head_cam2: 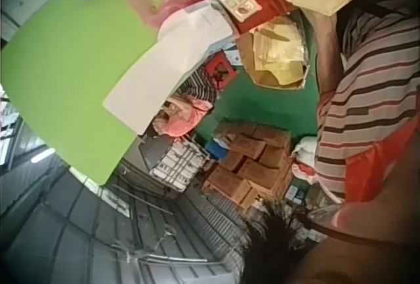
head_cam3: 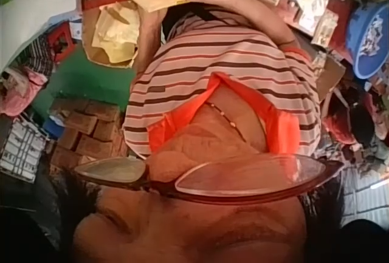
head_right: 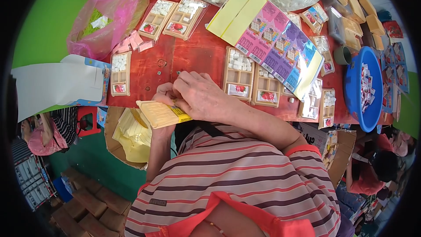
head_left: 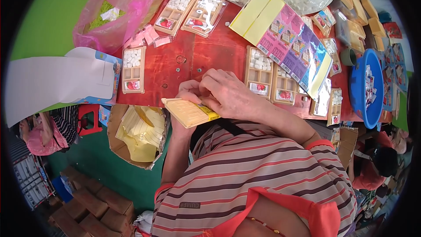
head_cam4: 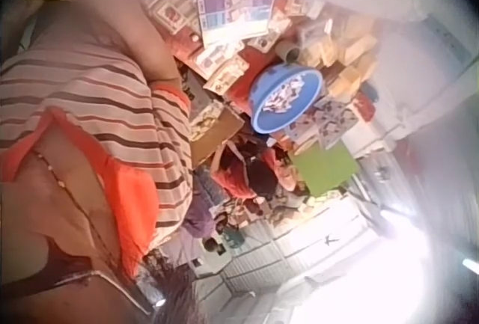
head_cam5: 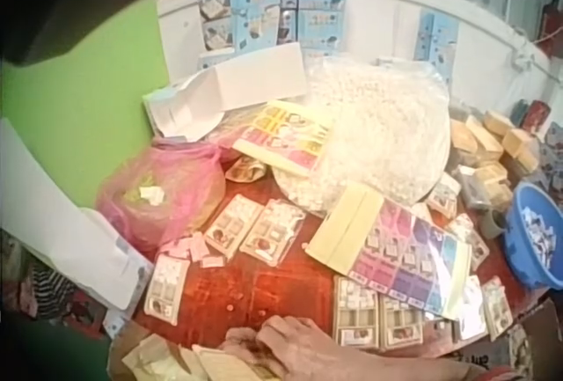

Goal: Applying labels or stickers to small packaged items at a workbench.

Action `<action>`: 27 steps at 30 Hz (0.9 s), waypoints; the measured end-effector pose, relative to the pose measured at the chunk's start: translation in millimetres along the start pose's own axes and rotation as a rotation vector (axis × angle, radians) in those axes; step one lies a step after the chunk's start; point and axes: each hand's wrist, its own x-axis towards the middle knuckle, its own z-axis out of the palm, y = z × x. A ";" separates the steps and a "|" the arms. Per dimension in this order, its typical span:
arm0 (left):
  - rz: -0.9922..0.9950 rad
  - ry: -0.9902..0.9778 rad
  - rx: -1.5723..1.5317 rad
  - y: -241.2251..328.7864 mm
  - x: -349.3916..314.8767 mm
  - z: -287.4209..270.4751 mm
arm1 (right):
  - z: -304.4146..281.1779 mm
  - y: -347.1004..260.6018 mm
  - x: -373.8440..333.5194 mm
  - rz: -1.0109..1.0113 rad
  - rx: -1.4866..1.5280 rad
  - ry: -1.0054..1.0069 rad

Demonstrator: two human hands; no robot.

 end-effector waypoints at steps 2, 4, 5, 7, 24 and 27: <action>0.013 0.035 0.040 1.8 -2.5 0.1 | -0.6 -4.9 1.9 0.024 0.007 -0.030; 0.003 0.119 0.112 0.1 -6.9 -3.5 | 3.1 -1.9 1.8 0.007 0.072 -0.014; -0.053 0.191 0.020 -2.4 -5.5 -0.3 | 1.9 6.2 -0.4 -0.021 0.130 0.001; -0.056 0.185 -0.082 -3.8 -5.0 0.1 | -7.6 7.1 -4.2 0.007 0.403 0.001; -0.300 -0.056 0.028 -21.4 33.2 51.2 | -41.0 30.8 -32.7 0.201 0.545 0.231; -0.289 -0.086 0.105 -35.1 41.5 64.2 | -68.1 35.8 -50.4 0.229 0.546 0.396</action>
